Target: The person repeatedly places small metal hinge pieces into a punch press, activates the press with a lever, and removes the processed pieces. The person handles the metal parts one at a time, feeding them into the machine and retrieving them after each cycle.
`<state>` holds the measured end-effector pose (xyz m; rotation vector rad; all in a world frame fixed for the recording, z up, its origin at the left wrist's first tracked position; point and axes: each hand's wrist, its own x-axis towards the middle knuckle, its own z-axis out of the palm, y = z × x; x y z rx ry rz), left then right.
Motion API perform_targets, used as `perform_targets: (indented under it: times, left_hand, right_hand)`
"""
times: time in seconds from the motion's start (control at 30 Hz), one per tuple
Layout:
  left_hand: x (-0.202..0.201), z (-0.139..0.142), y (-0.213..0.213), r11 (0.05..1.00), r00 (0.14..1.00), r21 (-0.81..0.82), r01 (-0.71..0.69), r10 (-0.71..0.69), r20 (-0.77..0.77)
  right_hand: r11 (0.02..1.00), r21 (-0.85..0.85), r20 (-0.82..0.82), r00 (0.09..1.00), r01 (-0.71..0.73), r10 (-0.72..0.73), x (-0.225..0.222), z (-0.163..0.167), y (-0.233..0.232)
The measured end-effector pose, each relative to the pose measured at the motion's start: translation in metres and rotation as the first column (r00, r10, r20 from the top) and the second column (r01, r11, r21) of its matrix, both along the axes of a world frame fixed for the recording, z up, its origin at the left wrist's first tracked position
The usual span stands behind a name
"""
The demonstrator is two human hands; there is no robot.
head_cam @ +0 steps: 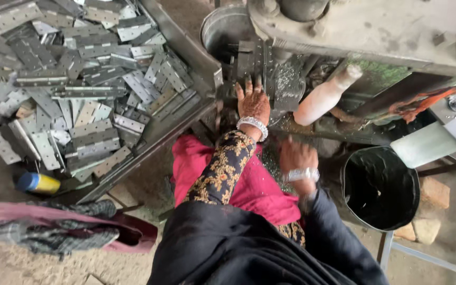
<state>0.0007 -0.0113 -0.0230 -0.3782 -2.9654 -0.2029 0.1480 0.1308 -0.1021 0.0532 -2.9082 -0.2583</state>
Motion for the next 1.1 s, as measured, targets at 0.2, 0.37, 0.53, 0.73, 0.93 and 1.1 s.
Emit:
perform_targets:
  times: [0.2,0.37,0.53,0.73,0.93,1.1]
  left_hand:
    - [0.001,0.001,-0.004,0.999,0.999,-0.037,0.038,-0.036,0.033]
    - [0.003,0.002,-0.005,0.999,1.000,-0.020,0.027,-0.027,-0.009]
    - [0.003,-0.007,-0.004,0.998,0.999,-0.043,0.037,-0.035,0.031]
    - [0.003,-0.009,-0.006,0.997,0.999,-0.070,0.025,-0.022,0.042]
    - [-0.003,-0.002,-0.006,0.997,0.998,-0.067,0.032,-0.028,0.060]
    - [-0.004,0.008,-0.007,0.999,0.998,0.001,0.046,-0.046,0.031]
  right_hand:
    - [0.994,-0.012,0.009,0.994,0.112,-0.112,0.033,-0.022,-0.026]
    - [0.999,0.012,-0.204,0.978,-0.041,0.043,0.006,-0.012,-0.006]
    - [0.994,-0.005,-0.006,0.994,0.109,-0.109,0.027,-0.016,-0.018]
    - [0.989,-0.058,0.050,0.990,0.134,-0.132,0.023,-0.011,-0.018]
    - [0.996,-0.005,0.024,0.996,0.091,-0.090,0.010,-0.021,-0.012]
    - [0.975,-0.168,0.085,0.988,0.143,-0.130,0.035,-0.042,-0.025]
